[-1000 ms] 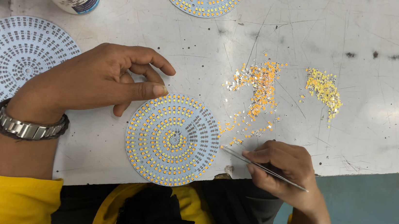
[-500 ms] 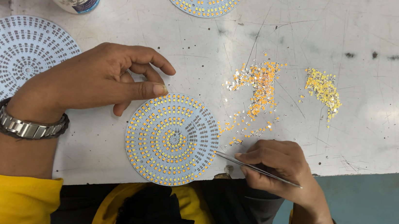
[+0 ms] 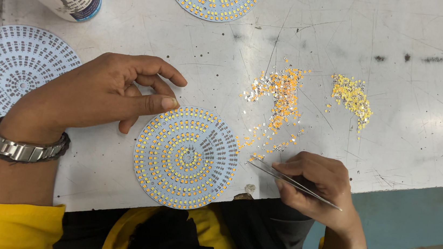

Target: The person uses tweezers to pick small yellow LED components from a pile on the table and places them one by one into empty slots on a circular LED board. The left hand stabilizes the board while the right hand performs the placement. The process is repeated continuously across the visible segment.

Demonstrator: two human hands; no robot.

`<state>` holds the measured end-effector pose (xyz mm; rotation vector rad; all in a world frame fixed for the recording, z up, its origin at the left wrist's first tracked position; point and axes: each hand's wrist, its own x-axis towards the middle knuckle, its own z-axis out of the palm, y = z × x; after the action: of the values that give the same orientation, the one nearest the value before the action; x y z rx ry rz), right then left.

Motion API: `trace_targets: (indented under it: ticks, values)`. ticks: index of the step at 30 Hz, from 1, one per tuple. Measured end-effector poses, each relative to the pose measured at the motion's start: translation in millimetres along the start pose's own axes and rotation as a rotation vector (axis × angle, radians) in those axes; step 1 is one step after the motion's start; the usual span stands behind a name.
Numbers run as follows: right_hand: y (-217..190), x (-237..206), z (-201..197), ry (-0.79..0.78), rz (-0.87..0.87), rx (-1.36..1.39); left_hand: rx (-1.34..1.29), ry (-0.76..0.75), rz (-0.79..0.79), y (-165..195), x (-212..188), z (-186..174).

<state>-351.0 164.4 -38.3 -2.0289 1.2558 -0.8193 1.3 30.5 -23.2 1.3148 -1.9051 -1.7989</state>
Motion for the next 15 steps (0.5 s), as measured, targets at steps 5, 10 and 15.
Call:
trace_targets:
  ticks: [5,10,15]
  values:
    - [-1.4,0.8,-2.7,-0.064,-0.034,0.073,0.013,0.005,-0.013,-0.8,-0.1,-0.2]
    - [-0.5,-3.6,-2.3,-0.03,-0.05,0.054,0.038,0.014,-0.032,-1.8,0.2,0.0]
    - [0.0,-6.5,-3.9,-0.039,-0.039,0.04,0.041,0.009,-0.021,-2.1,0.3,0.1]
